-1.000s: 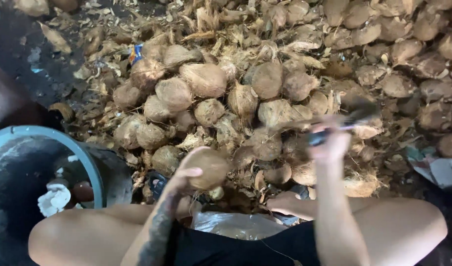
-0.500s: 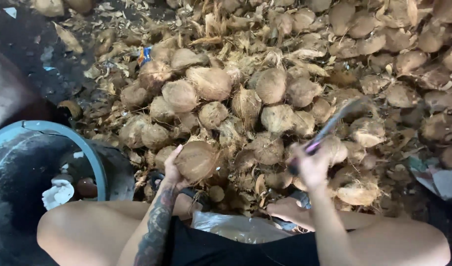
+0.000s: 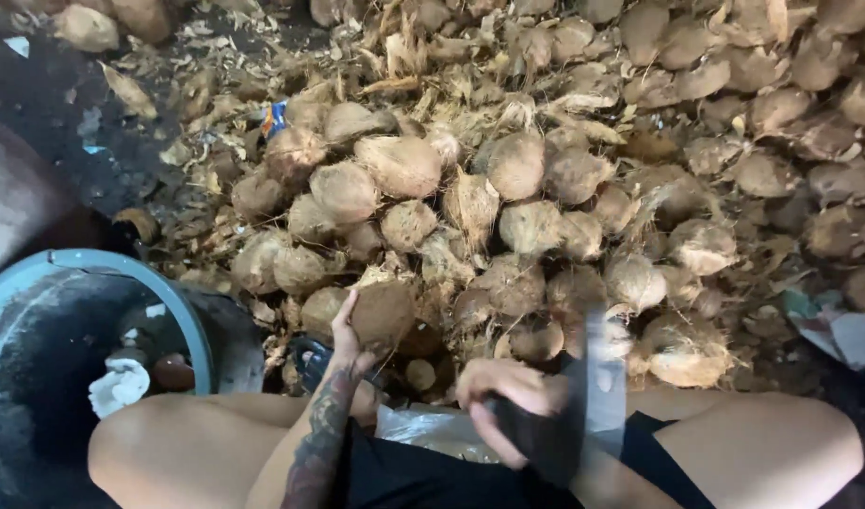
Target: The person sits on the ground and uses a machete to puncture the top of coconuts, then pours the liquid into a blue bucket and places the opened coconuts into a larger container. The process is repeated for several coconuts.
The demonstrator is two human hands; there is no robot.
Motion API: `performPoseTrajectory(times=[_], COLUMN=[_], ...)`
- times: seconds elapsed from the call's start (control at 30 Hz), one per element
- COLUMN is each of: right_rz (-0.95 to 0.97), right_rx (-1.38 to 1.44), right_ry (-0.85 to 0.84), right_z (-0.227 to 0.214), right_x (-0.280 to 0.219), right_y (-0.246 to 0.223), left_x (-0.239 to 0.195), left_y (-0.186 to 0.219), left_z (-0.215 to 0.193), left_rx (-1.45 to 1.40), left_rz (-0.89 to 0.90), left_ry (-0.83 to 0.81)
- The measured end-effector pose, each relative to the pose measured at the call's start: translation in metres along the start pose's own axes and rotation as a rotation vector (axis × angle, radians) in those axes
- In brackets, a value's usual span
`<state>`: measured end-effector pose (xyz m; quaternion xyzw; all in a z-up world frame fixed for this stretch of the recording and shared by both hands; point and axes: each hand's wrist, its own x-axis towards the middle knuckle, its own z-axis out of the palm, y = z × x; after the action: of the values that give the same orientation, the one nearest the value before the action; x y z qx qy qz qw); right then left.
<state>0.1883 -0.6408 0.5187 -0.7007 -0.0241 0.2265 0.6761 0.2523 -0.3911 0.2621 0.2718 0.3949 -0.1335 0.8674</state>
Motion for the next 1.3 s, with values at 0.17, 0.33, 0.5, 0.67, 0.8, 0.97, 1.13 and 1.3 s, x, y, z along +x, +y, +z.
performPoseTrajectory(times=[0.17, 0.33, 0.5, 0.67, 0.8, 0.97, 1.13, 1.3], right_rz=[0.572, 0.246, -0.791, 0.628, 0.130, -0.727, 0.361, 0.636], right_rx=[-0.207, -0.107, -0.344, -0.390, -0.335, -0.278, -0.567, -0.209], right_ry=[-0.239, -0.283, -0.024, -0.180, -0.165, -0.238, -0.211, -0.067], right_z=[-0.018, -0.005, 0.010, -0.009, -0.012, -0.007, -0.017, -0.020], right_x=[0.039, 0.010, 0.005, 0.040, 0.020, 0.013, 0.040, 0.032], right_y=[0.185, 0.106, 0.056, 0.176, 0.146, 0.108, 0.190, 0.155], left_x=[0.022, 0.016, 0.005, 0.000, 0.009, 0.004, -0.009, -0.037], left_y=[-0.002, -0.012, -0.004, -0.002, -0.014, -0.005, 0.006, 0.030], left_z=[-0.008, -0.009, 0.004, 0.008, -0.002, 0.004, 0.017, 0.035], left_rx=[-0.032, 0.050, 0.103, 0.168, 0.122, 0.113, 0.040, 0.082], left_rz=[0.083, 0.001, 0.019, 0.096, 0.029, -0.051, -0.034, -0.008], left_ry=[-0.089, 0.016, 0.084, -0.120, -0.133, -0.040, 0.004, -0.111])
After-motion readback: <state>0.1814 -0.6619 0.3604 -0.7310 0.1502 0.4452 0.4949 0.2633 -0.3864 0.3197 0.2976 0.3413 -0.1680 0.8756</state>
